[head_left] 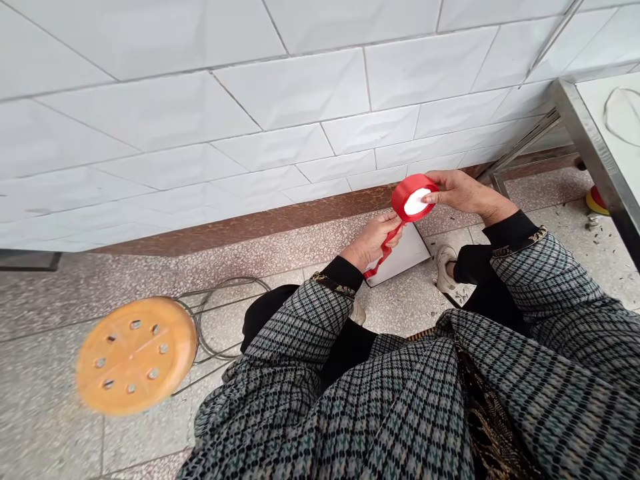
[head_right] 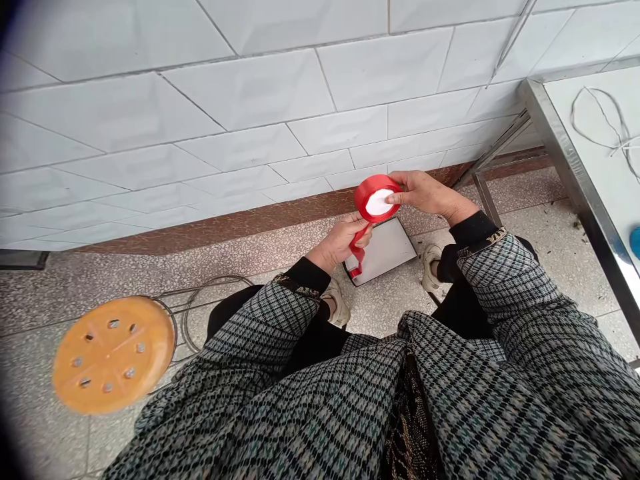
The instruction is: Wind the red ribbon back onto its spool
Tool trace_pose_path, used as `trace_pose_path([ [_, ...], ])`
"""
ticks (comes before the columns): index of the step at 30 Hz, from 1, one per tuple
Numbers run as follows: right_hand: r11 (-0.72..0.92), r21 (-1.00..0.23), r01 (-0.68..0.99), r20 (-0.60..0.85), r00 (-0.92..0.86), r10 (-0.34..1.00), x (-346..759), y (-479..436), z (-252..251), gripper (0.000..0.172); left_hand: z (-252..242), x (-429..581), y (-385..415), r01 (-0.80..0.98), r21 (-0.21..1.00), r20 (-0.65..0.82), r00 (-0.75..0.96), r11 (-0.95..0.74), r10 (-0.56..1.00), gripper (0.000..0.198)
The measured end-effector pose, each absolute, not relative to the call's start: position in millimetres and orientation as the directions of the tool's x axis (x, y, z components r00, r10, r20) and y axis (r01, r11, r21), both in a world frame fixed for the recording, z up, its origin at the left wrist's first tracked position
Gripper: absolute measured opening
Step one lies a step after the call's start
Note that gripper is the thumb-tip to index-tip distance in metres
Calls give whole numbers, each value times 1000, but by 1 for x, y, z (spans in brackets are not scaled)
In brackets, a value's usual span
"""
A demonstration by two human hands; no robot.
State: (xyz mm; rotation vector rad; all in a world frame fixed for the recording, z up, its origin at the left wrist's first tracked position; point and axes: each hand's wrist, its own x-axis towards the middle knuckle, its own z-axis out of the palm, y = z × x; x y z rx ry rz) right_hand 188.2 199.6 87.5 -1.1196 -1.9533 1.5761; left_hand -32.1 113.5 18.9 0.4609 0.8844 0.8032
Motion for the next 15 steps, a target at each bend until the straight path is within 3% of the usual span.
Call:
trace_pose_path([
  [4, 164, -873, 460, -200, -642, 740, 190, 201, 90, 34, 21, -34, 115, -311, 608, -600, 421, 730, 680, 29],
  [10, 399, -681, 615, -208, -684, 699, 190, 204, 88, 26, 22, -34, 115, -391, 561, -632, 368, 730, 682, 53],
  [15, 458, -618, 639, -221, -700, 679, 189, 204, 87, 21, 17, -36, 116, -350, 595, -629, 358, 724, 690, 50],
])
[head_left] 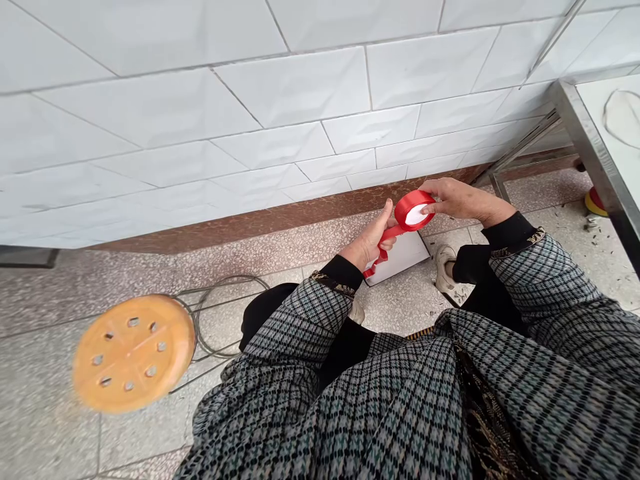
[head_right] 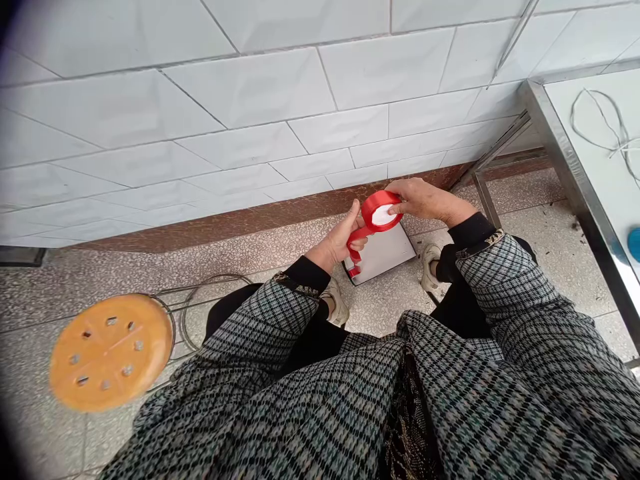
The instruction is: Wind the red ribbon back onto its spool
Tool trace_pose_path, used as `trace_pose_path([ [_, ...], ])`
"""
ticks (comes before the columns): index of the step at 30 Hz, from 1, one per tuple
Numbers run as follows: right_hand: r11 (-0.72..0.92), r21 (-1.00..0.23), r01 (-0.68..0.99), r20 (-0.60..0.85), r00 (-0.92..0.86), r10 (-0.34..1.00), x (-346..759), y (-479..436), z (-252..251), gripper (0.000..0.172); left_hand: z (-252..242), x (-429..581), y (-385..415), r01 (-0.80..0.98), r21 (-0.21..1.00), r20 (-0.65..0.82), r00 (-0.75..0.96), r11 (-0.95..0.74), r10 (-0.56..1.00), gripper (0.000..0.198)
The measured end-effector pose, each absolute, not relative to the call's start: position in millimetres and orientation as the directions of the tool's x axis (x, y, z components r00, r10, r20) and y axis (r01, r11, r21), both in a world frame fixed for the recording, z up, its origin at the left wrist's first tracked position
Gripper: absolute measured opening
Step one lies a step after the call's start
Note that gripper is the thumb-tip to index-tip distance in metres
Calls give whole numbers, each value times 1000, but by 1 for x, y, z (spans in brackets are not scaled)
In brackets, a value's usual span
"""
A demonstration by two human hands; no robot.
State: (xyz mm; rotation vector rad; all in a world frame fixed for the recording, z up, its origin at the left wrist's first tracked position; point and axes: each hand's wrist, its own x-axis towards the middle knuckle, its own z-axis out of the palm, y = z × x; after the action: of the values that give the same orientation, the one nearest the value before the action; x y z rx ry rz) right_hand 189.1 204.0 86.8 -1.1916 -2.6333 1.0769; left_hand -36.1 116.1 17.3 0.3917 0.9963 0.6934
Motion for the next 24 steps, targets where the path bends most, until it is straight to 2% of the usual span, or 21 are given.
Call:
trace_pose_path([
  [4, 384, -623, 682, -257, -642, 723, 190, 205, 90, 18, 14, -38, 119, -339, 595, -647, 335, 729, 685, 26],
  [10, 399, -579, 711, -280, -634, 721, 191, 205, 93, 13, 19, -36, 119, -231, 647, -631, 372, 727, 680, 14],
  [13, 455, -521, 722, -266, -644, 717, 190, 205, 92, 12, 21, -35, 119, -250, 634, -648, 345, 732, 679, 22],
  [19, 582, -395, 711, -277, -696, 662, 184, 200, 84, 13, 18, -35, 116, -263, 599, -628, 432, 756, 648, 61],
  [22, 621, -326, 713, -302, -701, 647, 176, 193, 78, 14, 9, -33, 112, -288, 623, -592, 433, 727, 680, 61],
  [24, 636, -294, 713, -309, -701, 643, 171, 190, 76, 15, 5, -32, 110, -319, 599, -609, 414, 735, 676, 56],
])
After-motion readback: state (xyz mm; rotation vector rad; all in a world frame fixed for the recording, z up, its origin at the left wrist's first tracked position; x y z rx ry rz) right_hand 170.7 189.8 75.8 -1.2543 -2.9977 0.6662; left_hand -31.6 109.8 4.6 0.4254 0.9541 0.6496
